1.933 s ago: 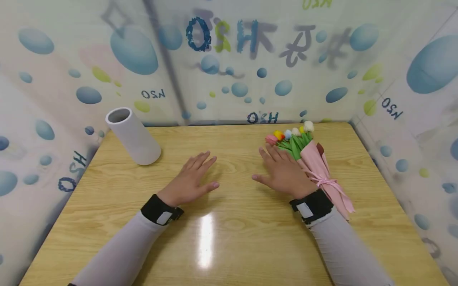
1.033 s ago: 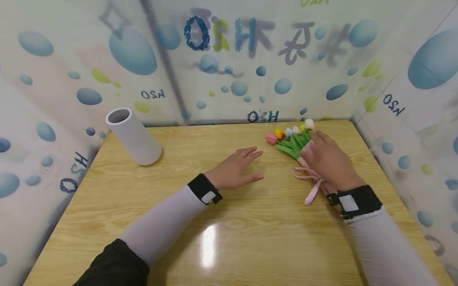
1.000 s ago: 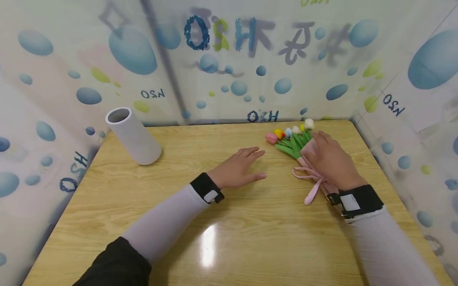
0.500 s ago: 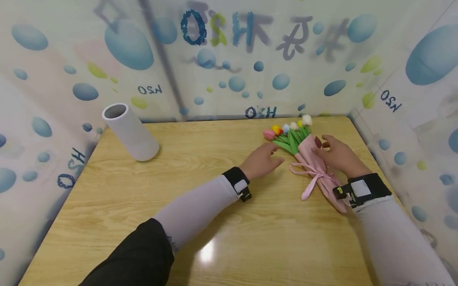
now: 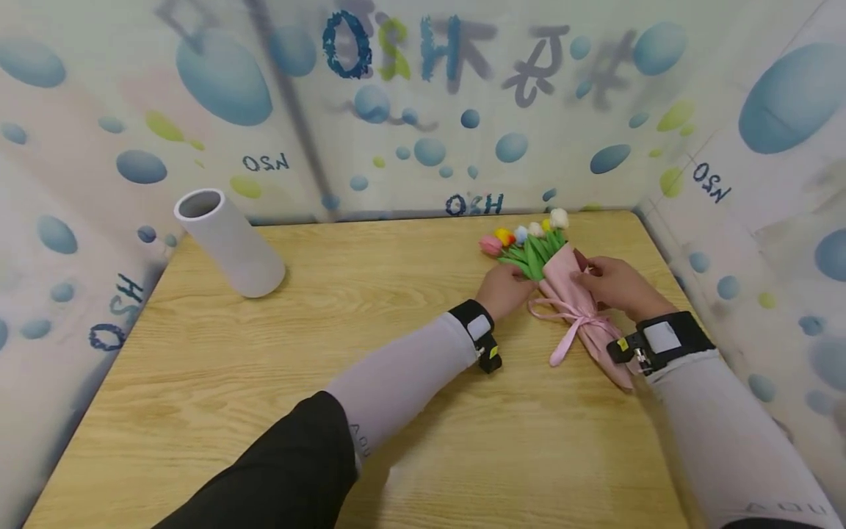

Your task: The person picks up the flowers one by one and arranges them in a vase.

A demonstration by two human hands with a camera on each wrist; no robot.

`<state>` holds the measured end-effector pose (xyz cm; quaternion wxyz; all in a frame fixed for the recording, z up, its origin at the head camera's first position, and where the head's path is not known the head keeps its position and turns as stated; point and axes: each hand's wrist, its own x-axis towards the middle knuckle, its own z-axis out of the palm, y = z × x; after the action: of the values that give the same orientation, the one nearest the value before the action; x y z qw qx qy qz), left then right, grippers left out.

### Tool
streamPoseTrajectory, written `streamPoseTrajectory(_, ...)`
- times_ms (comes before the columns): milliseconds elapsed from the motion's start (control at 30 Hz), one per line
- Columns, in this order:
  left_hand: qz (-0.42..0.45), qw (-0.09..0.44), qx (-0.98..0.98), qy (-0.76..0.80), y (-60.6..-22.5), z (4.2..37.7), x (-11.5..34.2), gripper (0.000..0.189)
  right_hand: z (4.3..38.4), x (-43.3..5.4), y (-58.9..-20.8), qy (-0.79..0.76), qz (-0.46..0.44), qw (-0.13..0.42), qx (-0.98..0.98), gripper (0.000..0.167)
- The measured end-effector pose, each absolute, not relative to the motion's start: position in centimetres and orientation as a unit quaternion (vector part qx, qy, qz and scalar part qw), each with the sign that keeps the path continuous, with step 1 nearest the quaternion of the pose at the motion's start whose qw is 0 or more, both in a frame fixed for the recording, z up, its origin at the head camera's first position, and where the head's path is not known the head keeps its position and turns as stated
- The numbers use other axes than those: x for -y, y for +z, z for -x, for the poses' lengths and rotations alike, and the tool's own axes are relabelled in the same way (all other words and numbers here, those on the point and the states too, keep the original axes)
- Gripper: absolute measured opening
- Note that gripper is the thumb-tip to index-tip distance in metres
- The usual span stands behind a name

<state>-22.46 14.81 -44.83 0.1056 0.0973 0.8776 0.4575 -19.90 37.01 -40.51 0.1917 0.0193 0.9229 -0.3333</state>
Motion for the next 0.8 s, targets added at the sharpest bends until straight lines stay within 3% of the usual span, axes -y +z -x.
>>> streamPoseTrajectory(300,0.001,0.092,-0.858,0.506,-44.8,22.7,-15.7,0.028,19.9,-36.0,-40.7,-0.358,-0.006,0.200,-0.912,0.071)
streamPoseTrajectory(433,0.013,0.091,-0.857,0.506,-45.1,22.8,-15.9,0.034,19.9,-35.9,-40.9,-0.363,-0.006,0.200,-0.910,0.073)
streamPoseTrajectory(600,0.000,0.078,-0.838,0.540,-45.5,23.0,-16.0,0.023,19.7,-35.9,-41.1,-0.364,-0.009,0.197,-0.910,0.068)
streamPoseTrajectory(800,0.025,0.140,-0.815,0.562,-45.6,22.8,-16.3,0.020,19.6,-35.8,-41.3,-0.372,-0.008,0.189,-0.909,0.061)
